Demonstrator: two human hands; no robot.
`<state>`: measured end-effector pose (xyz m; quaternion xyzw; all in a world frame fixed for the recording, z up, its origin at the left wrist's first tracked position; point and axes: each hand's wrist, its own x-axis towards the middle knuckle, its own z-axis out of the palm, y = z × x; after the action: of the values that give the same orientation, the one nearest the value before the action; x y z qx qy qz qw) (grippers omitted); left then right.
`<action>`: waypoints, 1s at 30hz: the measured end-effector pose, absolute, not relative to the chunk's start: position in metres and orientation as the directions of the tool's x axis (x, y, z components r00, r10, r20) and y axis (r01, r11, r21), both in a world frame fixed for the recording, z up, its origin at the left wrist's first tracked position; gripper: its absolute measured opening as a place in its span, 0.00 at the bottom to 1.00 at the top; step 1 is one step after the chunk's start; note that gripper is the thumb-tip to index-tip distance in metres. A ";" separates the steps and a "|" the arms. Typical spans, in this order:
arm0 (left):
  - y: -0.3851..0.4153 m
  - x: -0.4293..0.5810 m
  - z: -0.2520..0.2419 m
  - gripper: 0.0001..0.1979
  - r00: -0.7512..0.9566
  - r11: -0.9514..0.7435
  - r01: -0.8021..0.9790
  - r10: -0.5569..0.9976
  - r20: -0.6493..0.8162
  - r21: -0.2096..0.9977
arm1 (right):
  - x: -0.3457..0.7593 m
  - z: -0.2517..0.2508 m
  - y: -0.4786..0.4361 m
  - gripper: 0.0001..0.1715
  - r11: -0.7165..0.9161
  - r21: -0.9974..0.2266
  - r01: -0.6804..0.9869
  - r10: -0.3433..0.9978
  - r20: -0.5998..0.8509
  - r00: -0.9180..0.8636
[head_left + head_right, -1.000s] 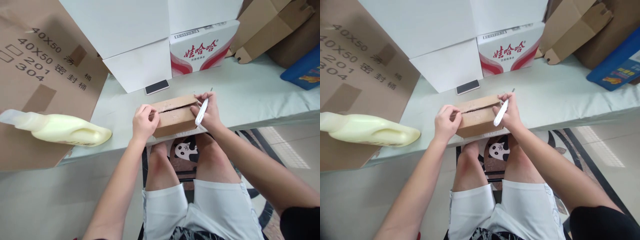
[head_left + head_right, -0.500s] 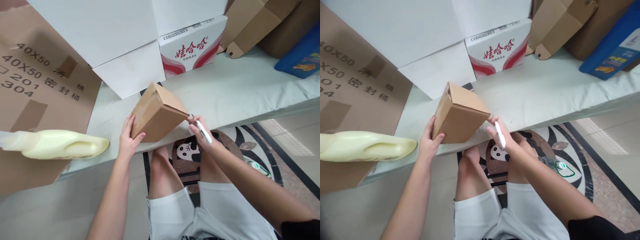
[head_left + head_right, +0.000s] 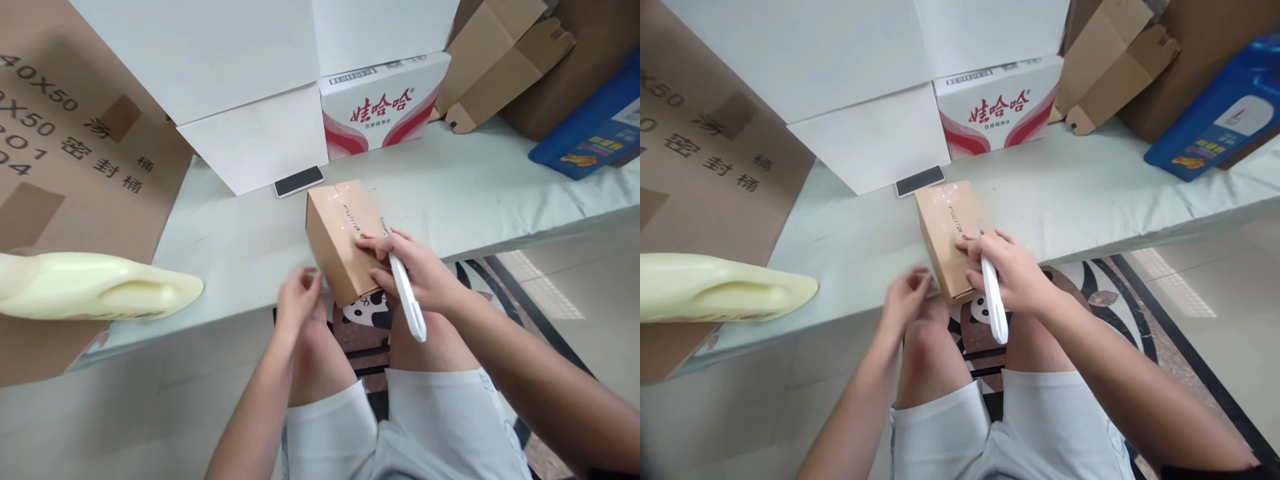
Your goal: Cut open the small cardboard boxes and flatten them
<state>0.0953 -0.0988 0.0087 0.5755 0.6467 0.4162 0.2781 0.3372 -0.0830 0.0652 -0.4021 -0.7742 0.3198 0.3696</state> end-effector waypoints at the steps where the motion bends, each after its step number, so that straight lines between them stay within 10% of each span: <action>1: -0.094 0.089 0.021 0.08 -0.251 -0.045 0.553 0.943 0.218 0.832 | 0.333 0.063 -0.085 0.11 0.498 -0.773 0.393 0.841 0.321 -0.435; 6: -0.034 0.086 0.091 0.09 -0.121 -0.285 0.724 0.843 0.523 0.628 | 0.299 0.055 -0.086 0.11 0.608 -0.695 0.384 0.768 0.392 -0.506; 13: 0.032 0.106 0.081 0.17 -0.062 0.008 0.837 0.995 0.080 0.547 | 0.308 0.072 -0.090 0.11 0.470 -0.833 0.291 0.855 0.348 -0.383; 17: 0.031 0.104 0.074 0.19 -0.055 -0.013 0.842 0.992 0.111 0.539 | 0.304 0.093 -0.076 0.12 0.269 -0.949 0.162 0.963 0.265 -0.049; 30: 0.030 0.098 0.073 0.15 -0.094 0.022 0.711 0.993 0.065 0.703 | 0.263 0.077 -0.013 0.13 0.216 -0.967 0.138 0.976 0.213 -0.036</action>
<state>0.0981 0.0302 0.0728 0.6309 0.6753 0.3019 0.2338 0.2628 -0.0125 0.0767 -0.4718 -0.5903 0.4117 0.5094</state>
